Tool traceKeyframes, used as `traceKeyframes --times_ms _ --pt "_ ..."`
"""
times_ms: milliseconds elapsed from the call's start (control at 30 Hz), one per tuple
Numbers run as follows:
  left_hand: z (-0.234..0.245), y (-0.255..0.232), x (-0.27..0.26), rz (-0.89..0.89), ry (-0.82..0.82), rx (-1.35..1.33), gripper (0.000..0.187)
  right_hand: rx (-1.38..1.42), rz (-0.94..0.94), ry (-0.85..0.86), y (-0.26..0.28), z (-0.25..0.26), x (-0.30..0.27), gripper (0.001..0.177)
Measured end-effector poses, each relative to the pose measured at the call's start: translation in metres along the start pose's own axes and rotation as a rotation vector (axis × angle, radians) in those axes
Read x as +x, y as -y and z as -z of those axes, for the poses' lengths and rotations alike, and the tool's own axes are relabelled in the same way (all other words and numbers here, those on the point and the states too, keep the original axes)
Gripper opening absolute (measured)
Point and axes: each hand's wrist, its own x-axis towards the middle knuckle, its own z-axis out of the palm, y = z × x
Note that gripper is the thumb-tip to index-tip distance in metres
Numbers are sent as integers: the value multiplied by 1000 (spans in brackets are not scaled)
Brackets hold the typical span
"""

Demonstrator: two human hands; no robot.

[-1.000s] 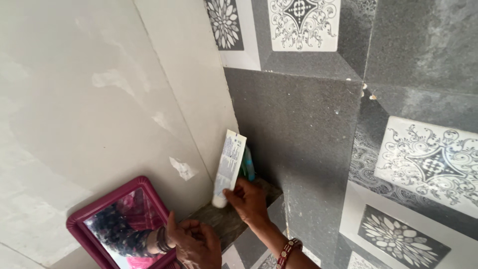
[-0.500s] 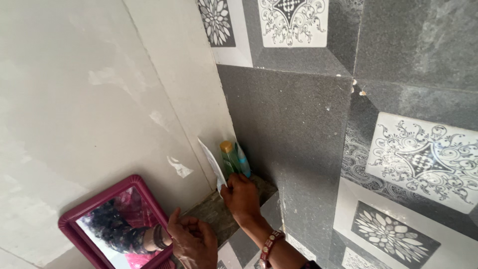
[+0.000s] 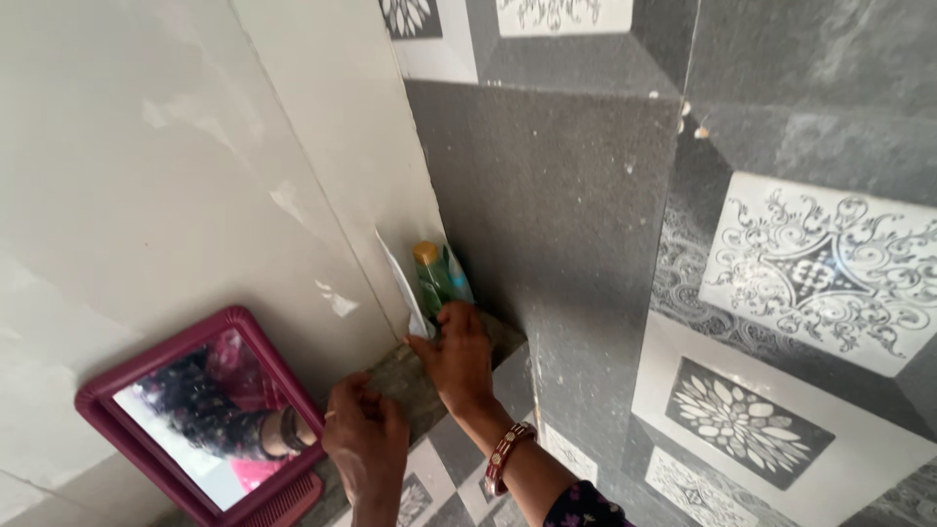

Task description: The person wipes a tiled wall and a shelf with a yellow cloth. They then rearrange several items on the shelf, including a stack of soap bars, a small mirror, a comb, and two plastic containers, moving them to different positions.

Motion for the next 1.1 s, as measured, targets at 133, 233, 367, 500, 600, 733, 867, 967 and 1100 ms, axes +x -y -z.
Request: traceKeyframes --times_ms 133,233,367,500,600,733,867,967,1100 --pt "-1 -2 1 74 52 -1 20 192 -43 -40 -8 0 -3 38" --pt "-2 1 0 51 43 -21 18 259 -22 -12 -19 1 -5 36" --pt "2 0 2 64 111 -67 19 309 53 20 -23 4 -5 37" --pt "32 -5 13 -104 43 -103 17 288 35 105 -16 6 -6 36" --pt "68 -7 22 -168 -112 71 14 305 14 195 -13 5 -7 29" --pt "111 13 40 -337 -236 278 16 205 -204 245 2 -4 -8 32" --pt "130 46 35 -212 -308 502 42 275 -241 400 27 -22 -28 32" --pt "128 54 24 -119 -366 567 60 250 -75 489 40 -44 -37 43" --pt "124 58 22 -63 -317 526 64 337 -65 724 47 -49 -34 59"
